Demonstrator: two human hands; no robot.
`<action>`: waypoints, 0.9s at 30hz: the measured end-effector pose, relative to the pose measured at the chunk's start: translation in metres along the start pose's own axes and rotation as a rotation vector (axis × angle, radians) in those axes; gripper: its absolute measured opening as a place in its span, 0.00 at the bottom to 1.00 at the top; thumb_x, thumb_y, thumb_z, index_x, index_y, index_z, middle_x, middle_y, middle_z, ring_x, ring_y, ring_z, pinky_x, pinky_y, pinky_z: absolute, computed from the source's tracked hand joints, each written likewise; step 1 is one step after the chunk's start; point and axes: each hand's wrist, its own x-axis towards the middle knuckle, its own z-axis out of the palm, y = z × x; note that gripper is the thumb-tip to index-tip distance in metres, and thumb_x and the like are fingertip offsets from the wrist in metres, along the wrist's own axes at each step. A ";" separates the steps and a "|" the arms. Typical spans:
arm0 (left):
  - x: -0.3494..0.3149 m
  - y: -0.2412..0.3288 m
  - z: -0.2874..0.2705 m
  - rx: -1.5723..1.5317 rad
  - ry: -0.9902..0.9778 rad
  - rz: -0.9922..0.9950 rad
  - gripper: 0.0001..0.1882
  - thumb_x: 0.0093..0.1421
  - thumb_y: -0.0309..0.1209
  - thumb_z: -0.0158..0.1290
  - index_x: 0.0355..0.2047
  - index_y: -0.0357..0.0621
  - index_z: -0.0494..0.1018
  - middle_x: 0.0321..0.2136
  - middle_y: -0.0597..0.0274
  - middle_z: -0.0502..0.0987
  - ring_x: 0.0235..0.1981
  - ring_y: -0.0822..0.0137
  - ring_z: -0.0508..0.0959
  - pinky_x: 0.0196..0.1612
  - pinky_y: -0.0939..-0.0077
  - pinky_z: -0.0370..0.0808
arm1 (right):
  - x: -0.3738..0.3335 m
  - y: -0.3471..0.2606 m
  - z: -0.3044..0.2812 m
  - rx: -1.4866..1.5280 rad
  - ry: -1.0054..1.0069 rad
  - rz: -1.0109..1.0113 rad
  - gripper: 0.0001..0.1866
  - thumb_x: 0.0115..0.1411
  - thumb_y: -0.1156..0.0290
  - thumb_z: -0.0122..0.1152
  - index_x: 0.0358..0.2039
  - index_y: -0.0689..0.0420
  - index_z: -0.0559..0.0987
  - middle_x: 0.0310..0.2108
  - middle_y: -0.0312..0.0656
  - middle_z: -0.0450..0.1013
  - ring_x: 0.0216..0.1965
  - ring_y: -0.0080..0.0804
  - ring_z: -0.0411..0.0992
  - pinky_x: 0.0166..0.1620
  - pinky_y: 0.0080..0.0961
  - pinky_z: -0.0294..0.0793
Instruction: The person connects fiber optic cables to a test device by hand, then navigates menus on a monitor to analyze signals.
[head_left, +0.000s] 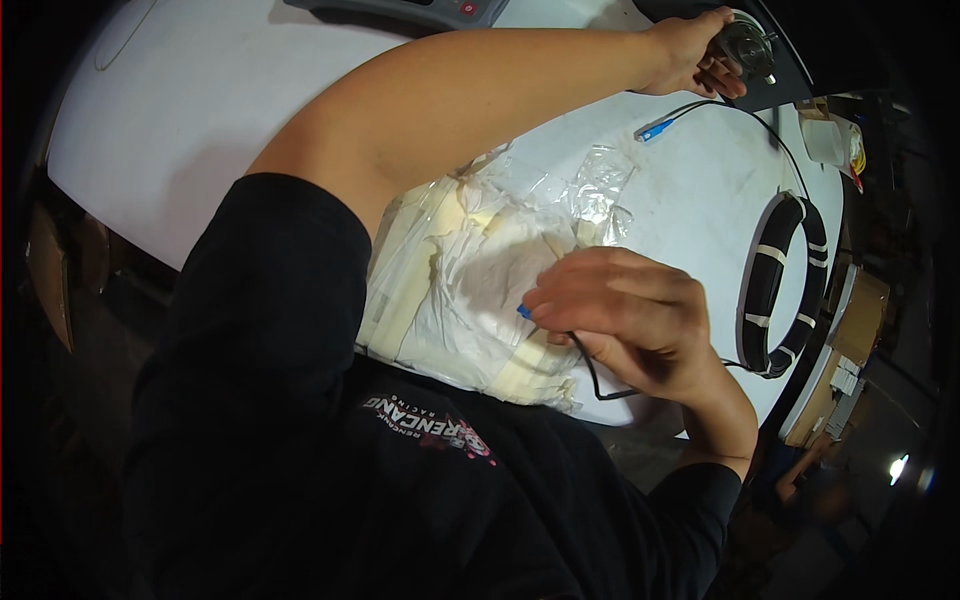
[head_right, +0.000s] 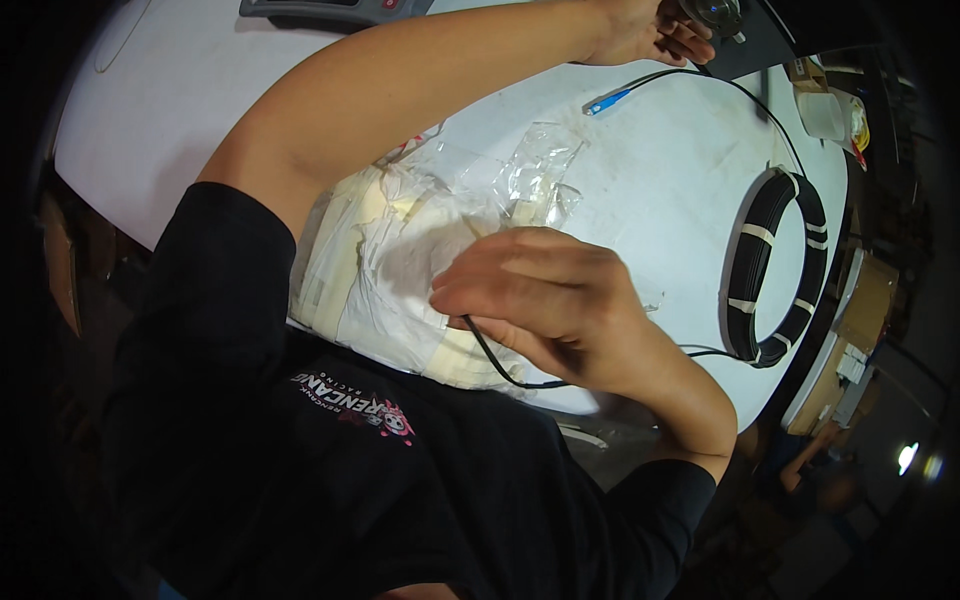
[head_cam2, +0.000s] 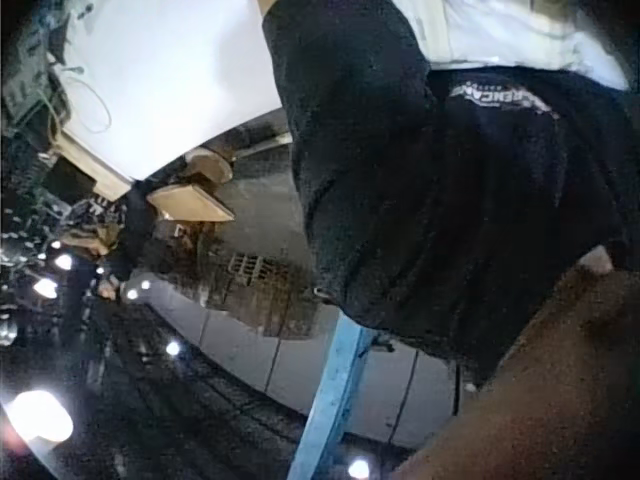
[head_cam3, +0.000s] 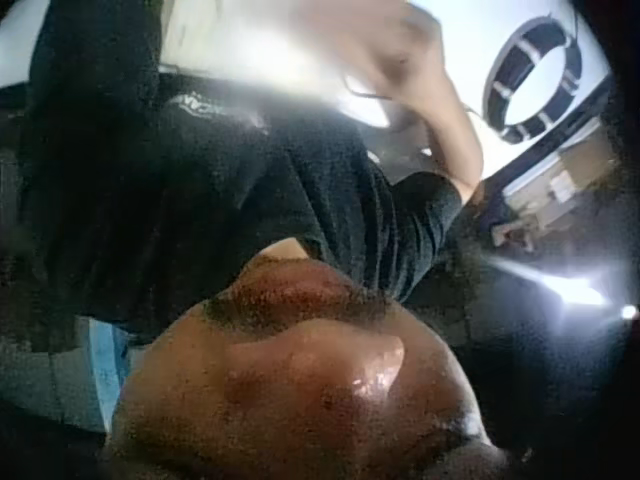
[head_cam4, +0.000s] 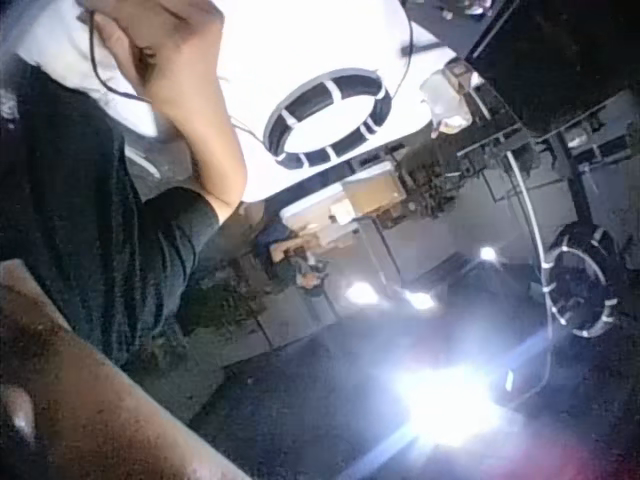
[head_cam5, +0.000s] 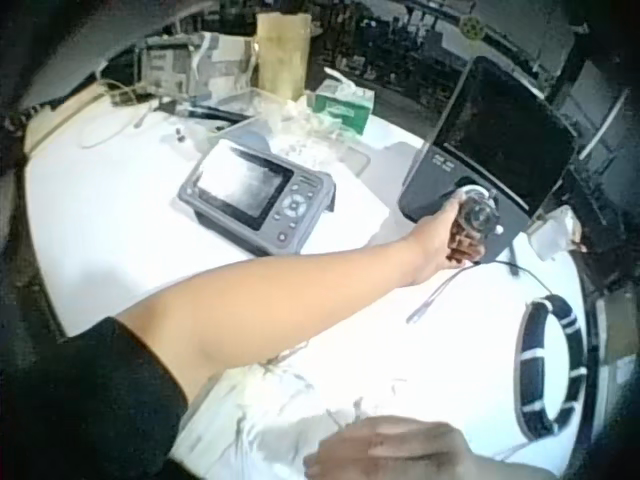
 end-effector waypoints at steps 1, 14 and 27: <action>-0.002 0.000 0.005 0.001 -0.009 -0.004 0.37 0.70 0.69 0.36 0.37 0.47 0.76 0.28 0.56 0.83 0.35 0.62 0.83 0.44 0.61 0.76 | 0.000 -0.003 0.010 -0.052 0.017 -0.008 0.14 0.50 0.79 0.72 0.40 0.62 0.85 0.38 0.46 0.84 0.43 0.47 0.82 0.48 0.42 0.82; 0.003 0.010 0.013 0.142 -0.007 0.070 0.39 0.76 0.58 0.30 0.38 0.33 0.76 0.39 0.37 0.84 0.47 0.50 0.84 0.62 0.56 0.71 | 0.012 0.007 0.022 -0.180 0.027 -0.092 0.17 0.44 0.81 0.70 0.38 0.58 0.87 0.36 0.43 0.84 0.41 0.46 0.81 0.44 0.35 0.82; 0.007 0.004 0.006 0.171 -0.002 0.104 0.39 0.75 0.59 0.29 0.36 0.35 0.76 0.40 0.38 0.85 0.49 0.50 0.84 0.64 0.54 0.68 | 0.014 0.012 0.033 -0.204 0.104 -0.175 0.16 0.42 0.75 0.75 0.36 0.56 0.90 0.34 0.37 0.82 0.44 0.40 0.79 0.41 0.32 0.81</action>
